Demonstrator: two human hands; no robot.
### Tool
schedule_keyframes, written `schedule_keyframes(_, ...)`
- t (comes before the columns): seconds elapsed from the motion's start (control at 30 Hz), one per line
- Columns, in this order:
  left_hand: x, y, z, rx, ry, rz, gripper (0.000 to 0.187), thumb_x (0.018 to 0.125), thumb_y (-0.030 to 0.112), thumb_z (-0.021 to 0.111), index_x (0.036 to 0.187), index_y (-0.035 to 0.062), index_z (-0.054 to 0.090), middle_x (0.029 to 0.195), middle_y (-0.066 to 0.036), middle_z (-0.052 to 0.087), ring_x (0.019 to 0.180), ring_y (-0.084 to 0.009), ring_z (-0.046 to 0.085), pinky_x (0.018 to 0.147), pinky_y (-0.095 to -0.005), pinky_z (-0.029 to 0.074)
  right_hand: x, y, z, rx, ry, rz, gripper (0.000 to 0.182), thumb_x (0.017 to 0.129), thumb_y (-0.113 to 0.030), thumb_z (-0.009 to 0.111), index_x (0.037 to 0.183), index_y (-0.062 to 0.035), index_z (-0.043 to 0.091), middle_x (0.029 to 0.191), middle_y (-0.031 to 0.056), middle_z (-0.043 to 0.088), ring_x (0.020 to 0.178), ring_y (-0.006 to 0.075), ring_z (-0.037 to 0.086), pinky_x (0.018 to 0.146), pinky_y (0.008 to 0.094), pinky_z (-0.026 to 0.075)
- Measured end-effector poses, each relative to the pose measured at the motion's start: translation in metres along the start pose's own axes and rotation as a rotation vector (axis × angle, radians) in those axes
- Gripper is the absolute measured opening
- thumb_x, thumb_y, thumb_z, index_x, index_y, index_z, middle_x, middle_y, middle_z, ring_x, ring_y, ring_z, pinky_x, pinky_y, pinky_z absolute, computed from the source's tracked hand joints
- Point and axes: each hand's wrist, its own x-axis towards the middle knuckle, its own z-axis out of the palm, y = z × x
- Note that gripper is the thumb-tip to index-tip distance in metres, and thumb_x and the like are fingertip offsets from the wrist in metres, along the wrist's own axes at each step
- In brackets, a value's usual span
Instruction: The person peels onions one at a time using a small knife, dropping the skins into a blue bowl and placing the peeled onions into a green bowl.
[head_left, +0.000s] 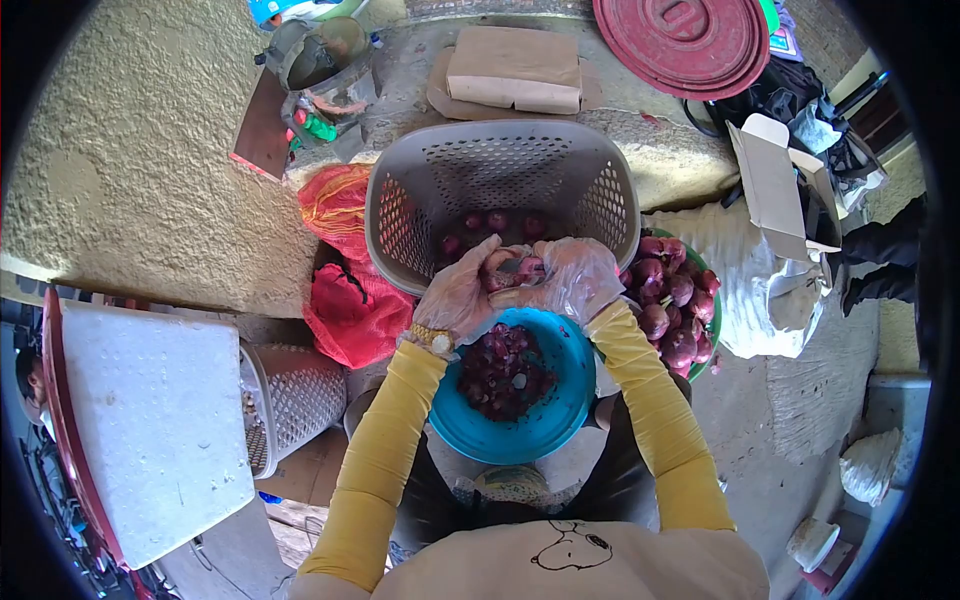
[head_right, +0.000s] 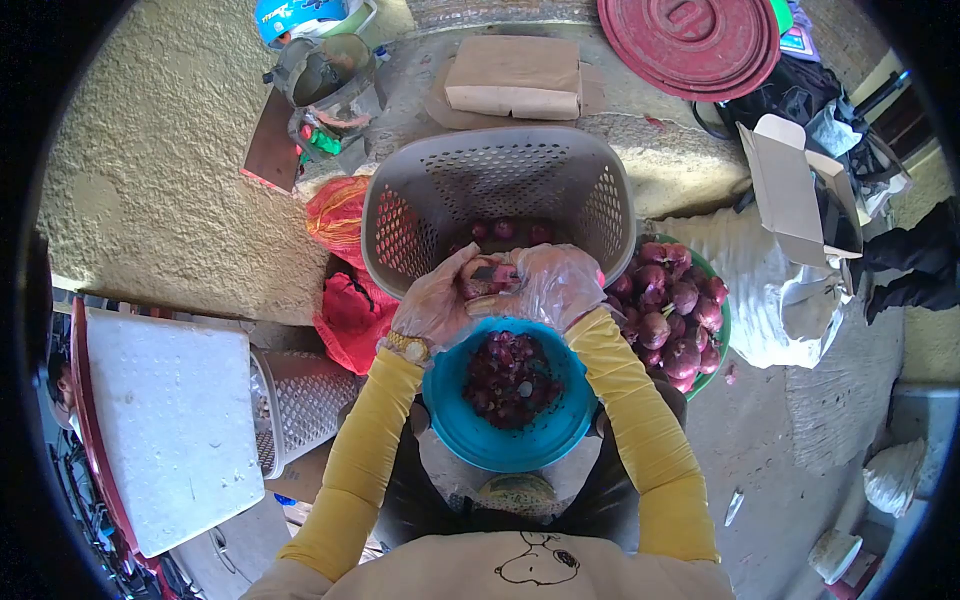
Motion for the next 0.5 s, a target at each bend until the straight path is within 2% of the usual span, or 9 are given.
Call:
schedule_keyframes(0.1, -0.003, -0.001, 0.006, 0.041, 0.058, 0.031, 0.044, 0.109, 0.028, 0.048, 0.123, -0.0118, 0.058, 0.108, -0.023, 0.071, 0.101, -0.0338, 0.07, 0.089, -0.0464, 0.061, 0.001, -0.001, -0.001, 0.075, 0.002, -0.016, 0.078, 0.065, -0.075, 0.077, 0.101, -0.0062, 0.072, 0.093, 0.0215, 0.071, 0.091, 0.0398, 0.071, 0.081, 0.0476, 0.055)
schedule_keyframes(0.17, -0.003, -0.001, 0.005, 0.007, 0.013, 0.005, 0.044, 0.11, 0.028, 0.046, 0.124, -0.012, 0.057, 0.109, -0.023, 0.071, 0.101, -0.0339, 0.07, 0.089, -0.0464, 0.062, 0.001, -0.006, -0.009, 0.095, -0.133, 0.061, 0.078, 0.066, -0.075, 0.077, 0.103, -0.0066, 0.073, 0.094, 0.021, 0.072, 0.092, 0.0388, 0.071, 0.082, 0.0466, 0.055)
schedule_keyframes(0.5, 0.004, -0.005, -0.006, -0.024, 0.041, -0.005, 0.045, 0.11, 0.028, 0.046, 0.128, -0.0115, 0.054, 0.113, -0.023, 0.07, 0.103, -0.0336, 0.07, 0.092, -0.0485, 0.061, 0.001, 0.003, 0.002, 0.097, -0.042, -0.003, 0.075, 0.068, -0.073, 0.076, 0.109, -0.01, 0.074, 0.092, 0.0178, 0.074, 0.092, 0.0374, 0.072, 0.081, 0.0452, 0.057)
